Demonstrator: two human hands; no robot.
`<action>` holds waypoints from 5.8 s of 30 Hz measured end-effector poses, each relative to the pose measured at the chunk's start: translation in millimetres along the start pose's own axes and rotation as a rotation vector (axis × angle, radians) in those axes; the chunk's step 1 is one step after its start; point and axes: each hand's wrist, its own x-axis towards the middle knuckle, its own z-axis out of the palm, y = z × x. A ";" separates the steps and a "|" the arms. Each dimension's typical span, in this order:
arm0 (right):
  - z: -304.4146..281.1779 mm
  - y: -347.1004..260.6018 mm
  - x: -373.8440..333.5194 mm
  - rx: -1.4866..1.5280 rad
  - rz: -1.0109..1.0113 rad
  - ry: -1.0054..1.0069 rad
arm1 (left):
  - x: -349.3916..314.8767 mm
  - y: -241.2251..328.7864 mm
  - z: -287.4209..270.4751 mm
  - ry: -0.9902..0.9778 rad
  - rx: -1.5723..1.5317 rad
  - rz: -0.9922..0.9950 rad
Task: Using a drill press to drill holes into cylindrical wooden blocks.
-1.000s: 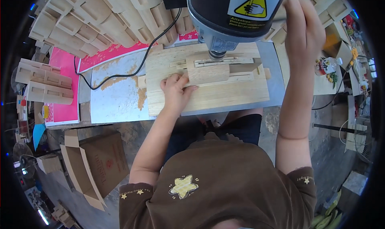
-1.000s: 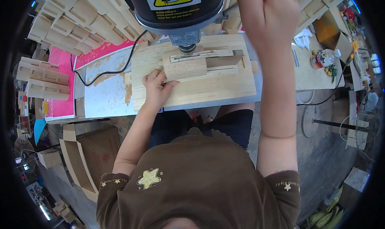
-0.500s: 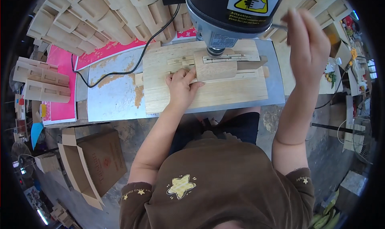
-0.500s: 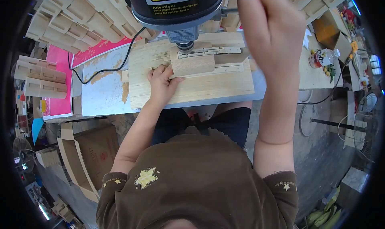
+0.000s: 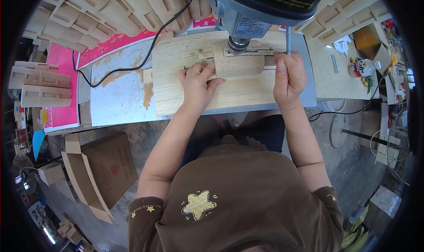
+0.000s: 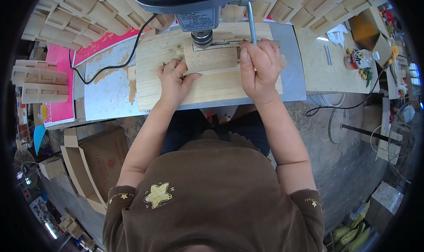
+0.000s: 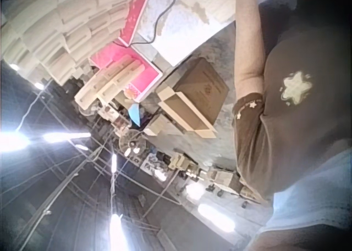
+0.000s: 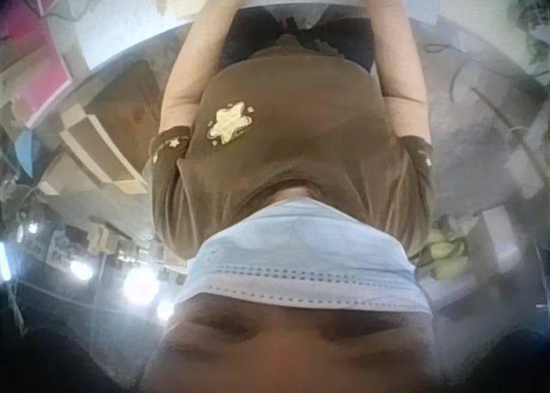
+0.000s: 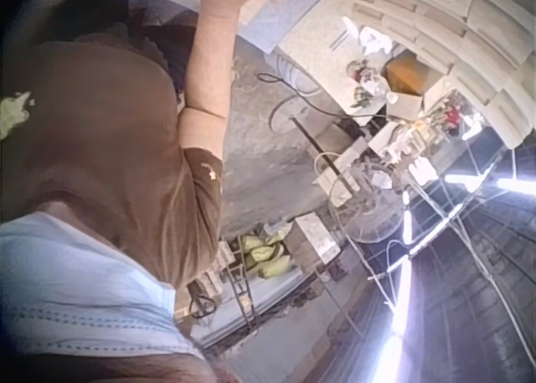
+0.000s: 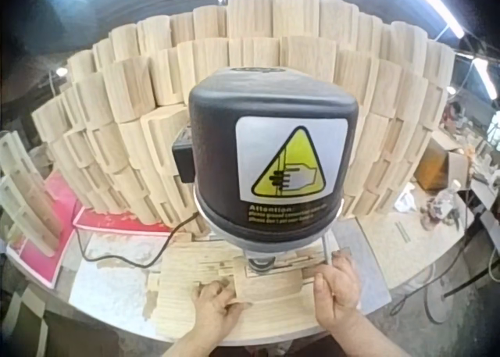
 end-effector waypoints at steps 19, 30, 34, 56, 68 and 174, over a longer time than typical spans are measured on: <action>-16.3 -22.6 170.3 0.177 0.293 -0.048 | 10.7 1.9 8.8 -0.001 -0.150 -0.077; -50.4 32.6 -9.5 -0.151 0.277 -0.642 | -11.0 -16.9 -22.7 0.021 -0.505 -0.093; -70.1 29.9 -19.3 0.041 0.416 -0.660 | -34.4 -21.8 -95.0 0.026 -0.437 -0.084; -64.0 4.1 -18.7 0.241 0.580 -0.719 | -36.8 14.5 -98.6 -0.029 -0.883 -0.873; -47.3 4.4 -25.2 0.105 0.394 -0.586 | -33.6 36.6 -48.3 0.124 -1.221 -0.689; -50.6 -56.9 83.6 -0.121 0.086 -0.068 | -4.4 -8.7 6.9 0.072 0.049 0.055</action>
